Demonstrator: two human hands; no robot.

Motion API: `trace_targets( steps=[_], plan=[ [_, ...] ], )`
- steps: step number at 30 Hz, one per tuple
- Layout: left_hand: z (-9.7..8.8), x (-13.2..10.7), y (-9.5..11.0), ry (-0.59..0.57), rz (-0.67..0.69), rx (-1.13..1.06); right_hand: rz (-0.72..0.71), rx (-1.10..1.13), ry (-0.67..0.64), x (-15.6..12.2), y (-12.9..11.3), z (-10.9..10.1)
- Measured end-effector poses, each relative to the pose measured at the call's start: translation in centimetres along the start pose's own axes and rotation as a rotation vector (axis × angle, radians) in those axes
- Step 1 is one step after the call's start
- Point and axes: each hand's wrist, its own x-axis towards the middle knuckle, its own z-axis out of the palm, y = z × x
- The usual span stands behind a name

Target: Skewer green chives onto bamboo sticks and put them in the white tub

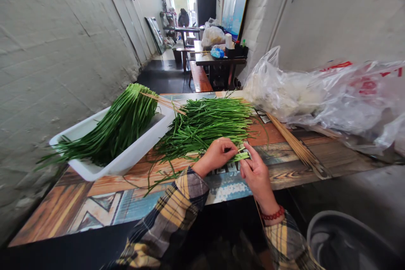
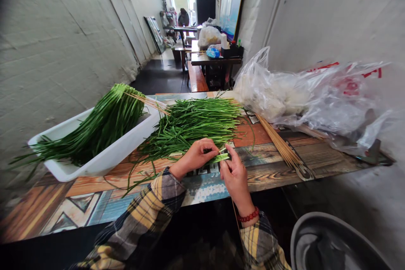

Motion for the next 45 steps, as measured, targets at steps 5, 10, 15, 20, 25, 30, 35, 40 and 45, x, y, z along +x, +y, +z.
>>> trace_targets(
  steps=[5,10,15,20,25,30,35,40,45],
  plan=[
    [-0.1,-0.1,-0.1,-0.090,0.045,-0.030,0.006,0.001,-0.019,0.1,0.2,-0.1],
    [-0.9,0.0,-0.3,0.089,-0.026,-0.061,0.023,0.050,-0.027,0.0,-0.1,-0.1],
    [-1.4,0.2,-1.5,0.378,-0.151,0.061,0.023,-0.003,-0.065,-0.2,-1.0,-0.1],
    [-0.8,0.1,-2.4,0.234,-0.044,0.266,0.010,-0.018,-0.047,-0.2,-0.5,-0.1],
    [-0.6,-0.1,-2.2,0.124,-0.078,0.601,-0.011,-0.022,-0.034,-0.1,0.3,0.0],
    [-0.7,-0.3,-1.9,0.071,-0.107,0.755,-0.022,-0.033,-0.029,-0.1,0.3,0.0],
    [-0.8,-0.3,-1.5,0.167,-0.082,0.669,-0.014,-0.021,-0.008,-0.2,0.0,0.0],
    [-0.6,-0.2,-1.4,0.208,-0.035,0.354,0.006,0.034,-0.007,-0.2,-0.8,0.1],
    [-0.5,-0.2,-1.1,0.166,-0.047,0.288,0.065,0.070,0.005,-0.2,-1.1,0.1]
  ],
)
